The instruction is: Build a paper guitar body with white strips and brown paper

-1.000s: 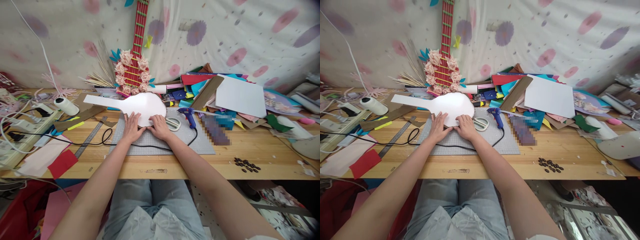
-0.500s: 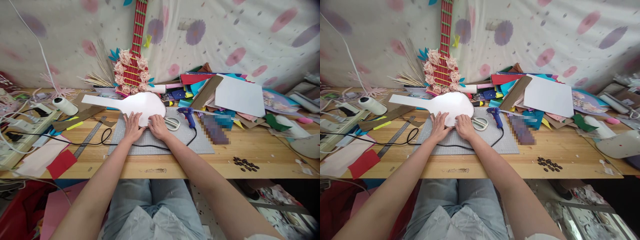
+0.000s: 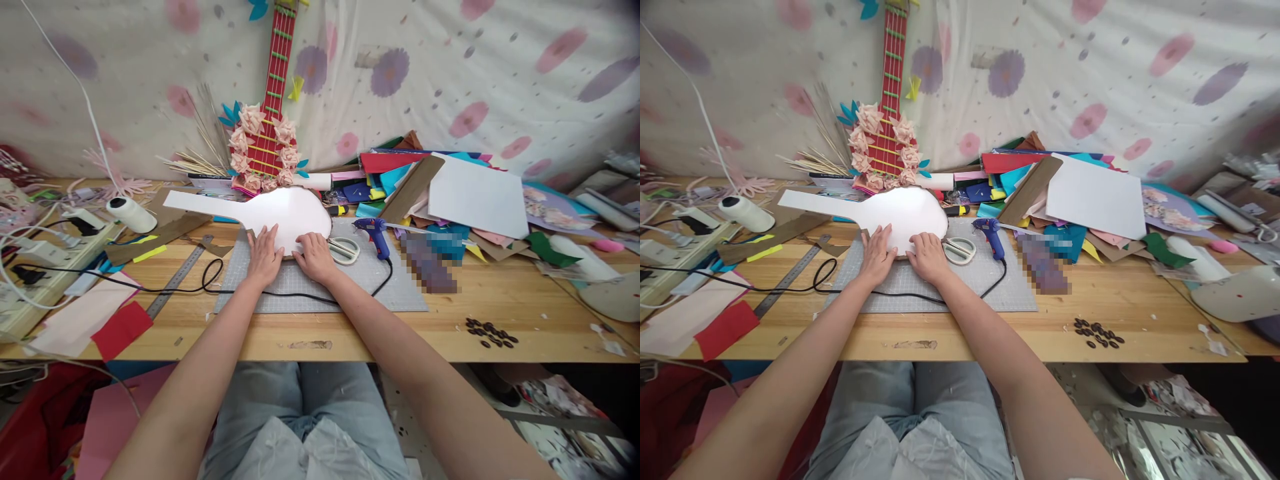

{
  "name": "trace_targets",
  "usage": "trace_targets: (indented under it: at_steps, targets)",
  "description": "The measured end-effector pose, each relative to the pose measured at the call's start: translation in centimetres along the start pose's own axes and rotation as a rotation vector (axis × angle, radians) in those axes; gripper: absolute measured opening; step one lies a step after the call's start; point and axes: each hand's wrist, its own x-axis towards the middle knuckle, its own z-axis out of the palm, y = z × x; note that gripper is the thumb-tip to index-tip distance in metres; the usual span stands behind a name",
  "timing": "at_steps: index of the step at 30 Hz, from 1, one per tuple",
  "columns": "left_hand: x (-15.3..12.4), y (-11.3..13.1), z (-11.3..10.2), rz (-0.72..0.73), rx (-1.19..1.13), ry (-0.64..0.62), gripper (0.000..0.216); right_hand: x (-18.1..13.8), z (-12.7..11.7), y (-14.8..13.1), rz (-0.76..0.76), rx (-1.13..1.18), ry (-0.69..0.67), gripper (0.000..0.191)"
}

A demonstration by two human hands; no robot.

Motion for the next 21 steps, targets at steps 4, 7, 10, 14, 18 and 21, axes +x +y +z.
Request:
trace_targets:
  at_steps: [4, 7, 10, 14, 18, 21]
  targets:
    - [-0.2, 0.0, -0.2, 0.023, -0.023, 0.041, 0.056, 0.0, -0.5, 0.4, 0.005, 0.128, 0.033, 0.022]
    - [-0.3, 0.1, -0.4, 0.047, -0.020, 0.054, 0.061, 0.1, -2.0, 1.5, 0.050, 0.288, 0.134, 0.018]
    - [-0.4, 0.2, -0.5, 0.063, 0.008, 0.042, 0.075, -0.2, -4.8, 3.3, 0.218, 0.419, 0.220, 0.015]
    - [-0.3, 0.4, -0.5, 0.059, 0.057, 0.030, 0.089, -2.2, -9.2, 6.9, 0.319, 0.563, -0.190, 0.021]
    - [-0.3, 0.5, -0.5, 0.007, 0.083, 0.071, 0.082, -5.2, -11.7, 10.7, 0.554, 0.461, -0.352, 0.037]
    - [-0.3, 0.6, -0.6, 0.008, 0.084, 0.091, 0.075, -6.3, -11.4, 12.7, 0.774, 0.205, -0.109, 0.045]
